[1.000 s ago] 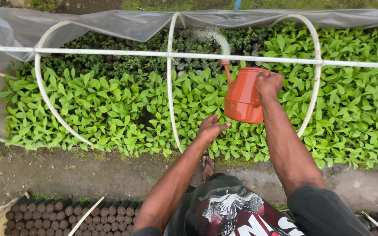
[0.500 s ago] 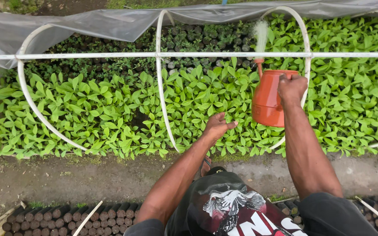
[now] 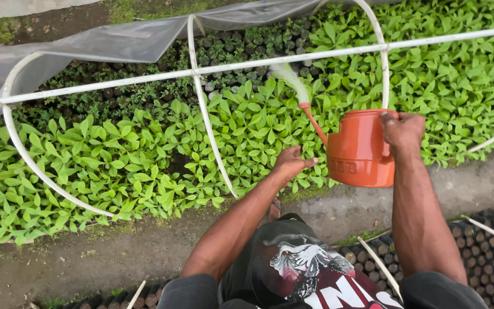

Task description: The person waters rows of young seedlings in a greenhouse using an orange watering can. They walk along the beds, tilting the can to distribute water evenly over the plants.

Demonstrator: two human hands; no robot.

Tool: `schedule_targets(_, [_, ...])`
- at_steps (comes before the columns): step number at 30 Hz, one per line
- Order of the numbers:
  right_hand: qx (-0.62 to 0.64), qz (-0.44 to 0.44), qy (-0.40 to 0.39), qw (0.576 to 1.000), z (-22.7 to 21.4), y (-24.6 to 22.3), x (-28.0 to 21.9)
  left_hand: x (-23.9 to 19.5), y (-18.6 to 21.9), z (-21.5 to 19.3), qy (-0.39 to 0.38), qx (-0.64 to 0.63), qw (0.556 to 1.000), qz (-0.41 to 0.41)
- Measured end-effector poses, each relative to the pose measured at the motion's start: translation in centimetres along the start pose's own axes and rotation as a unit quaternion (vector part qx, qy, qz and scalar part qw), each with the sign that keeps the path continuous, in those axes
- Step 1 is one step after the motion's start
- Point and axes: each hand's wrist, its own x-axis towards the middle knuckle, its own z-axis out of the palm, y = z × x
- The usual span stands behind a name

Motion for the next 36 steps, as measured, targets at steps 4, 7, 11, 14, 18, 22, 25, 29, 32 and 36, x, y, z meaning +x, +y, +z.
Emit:
schedule_targets(4, [-0.034,0.016,0.046,0.998,-1.5,1.0,-2.2,-1.3,-1.4,-1.2,-0.017,0.008,1.000,-0.009])
schedule_targets(7, [-0.028,0.005,0.076,0.997,-2.4,1.9,-3.8,-2.4,-2.2,-1.9,-0.023,0.015,0.999,-0.017])
schedule_targets(11, [0.000,-0.004,0.111,0.994,-3.5,2.7,-5.5,-3.7,-2.5,-2.3,-0.031,0.015,0.999,0.007])
schedule_targets(14, [0.014,0.009,0.135,0.991,-4.9,3.2,-7.1,-5.0,-3.0,-2.8,-0.052,0.020,0.998,-0.002])
schedule_targets(18, [0.050,0.002,0.164,0.985,-6.3,3.3,-9.7,-6.7,-3.8,-3.2,-0.067,0.058,0.996,-0.003])
schedule_targets(22, [0.000,0.000,0.156,0.988,-7.7,3.2,-13.2,-8.4,-5.4,-3.2,-0.084,0.072,0.994,-0.023])
schedule_targets(25, [-0.014,0.023,0.147,0.989,-8.3,3.1,-15.5,-9.1,-6.5,-3.1,-0.099,0.082,0.991,-0.038])
schedule_targets(29, [-0.003,0.025,0.109,0.994,-8.9,3.3,-19.0,-10.3,-8.1,-2.2,-0.105,0.075,0.991,-0.029])
schedule_targets(32, [-0.025,0.014,0.086,0.996,-8.8,2.3,-21.3,-11.3,-8.6,-2.0,-0.112,0.085,0.989,-0.042])
schedule_targets(36, [-0.074,0.099,0.055,0.991,-8.7,0.0,-24.3,-12.4,-9.2,-1.7,-0.116,0.093,0.988,-0.037])
